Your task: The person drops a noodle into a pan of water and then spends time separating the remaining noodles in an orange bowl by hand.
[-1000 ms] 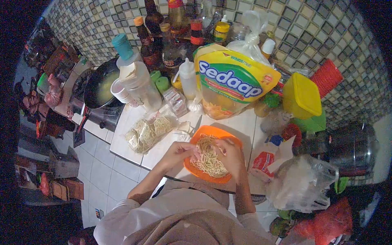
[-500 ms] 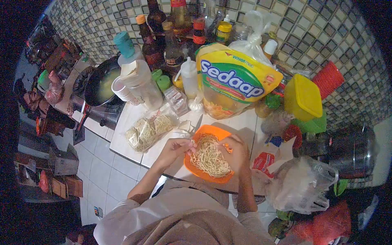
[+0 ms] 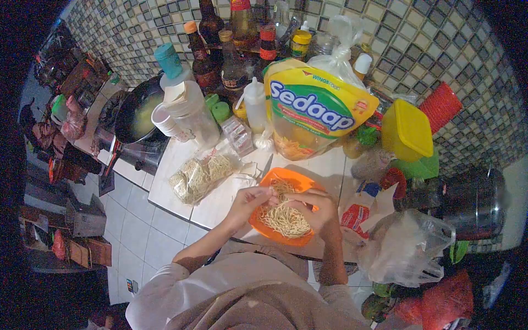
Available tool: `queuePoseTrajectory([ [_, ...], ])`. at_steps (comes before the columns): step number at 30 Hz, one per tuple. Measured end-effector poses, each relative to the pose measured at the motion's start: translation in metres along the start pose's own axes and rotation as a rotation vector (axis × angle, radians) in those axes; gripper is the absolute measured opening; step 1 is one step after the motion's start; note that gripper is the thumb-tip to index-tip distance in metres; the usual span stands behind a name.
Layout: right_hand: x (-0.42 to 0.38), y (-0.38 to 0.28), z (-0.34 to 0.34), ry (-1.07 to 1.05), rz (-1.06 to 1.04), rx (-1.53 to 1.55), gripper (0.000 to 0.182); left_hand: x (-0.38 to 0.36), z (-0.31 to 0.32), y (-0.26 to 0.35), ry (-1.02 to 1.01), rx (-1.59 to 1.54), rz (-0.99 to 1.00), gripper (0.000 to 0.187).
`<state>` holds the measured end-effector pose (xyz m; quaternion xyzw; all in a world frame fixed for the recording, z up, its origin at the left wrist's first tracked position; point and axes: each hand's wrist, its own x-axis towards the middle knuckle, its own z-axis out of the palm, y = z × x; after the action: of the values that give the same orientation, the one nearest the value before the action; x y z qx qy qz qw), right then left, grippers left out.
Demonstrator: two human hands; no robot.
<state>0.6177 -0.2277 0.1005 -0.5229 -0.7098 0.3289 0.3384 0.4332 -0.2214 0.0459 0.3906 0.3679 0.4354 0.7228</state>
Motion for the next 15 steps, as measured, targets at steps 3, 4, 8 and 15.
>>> queuePoseTrajectory([
  [3, 0.000, -0.002, 0.006, 0.053, -0.015, 0.045, 0.014, -0.002, 0.004, -0.002, -0.113, -0.074, -0.137, 0.025],
  [4, 0.000, -0.003, 0.008, 0.101, -0.021, 0.083, 0.013, -0.003, 0.005, -0.004, -0.113, -0.073, -0.137, 0.025],
  [8, 0.002, 0.000, 0.012, 0.227, -0.036, 0.087, 0.010, -0.007, 0.008, -0.009, -0.228, -0.329, -0.214, 0.023],
  [15, 0.001, 0.011, 0.015, 0.383, 0.043, 0.110, 0.006, -0.011, 0.004, -0.013, -0.316, -0.378, -0.252, 0.028],
])
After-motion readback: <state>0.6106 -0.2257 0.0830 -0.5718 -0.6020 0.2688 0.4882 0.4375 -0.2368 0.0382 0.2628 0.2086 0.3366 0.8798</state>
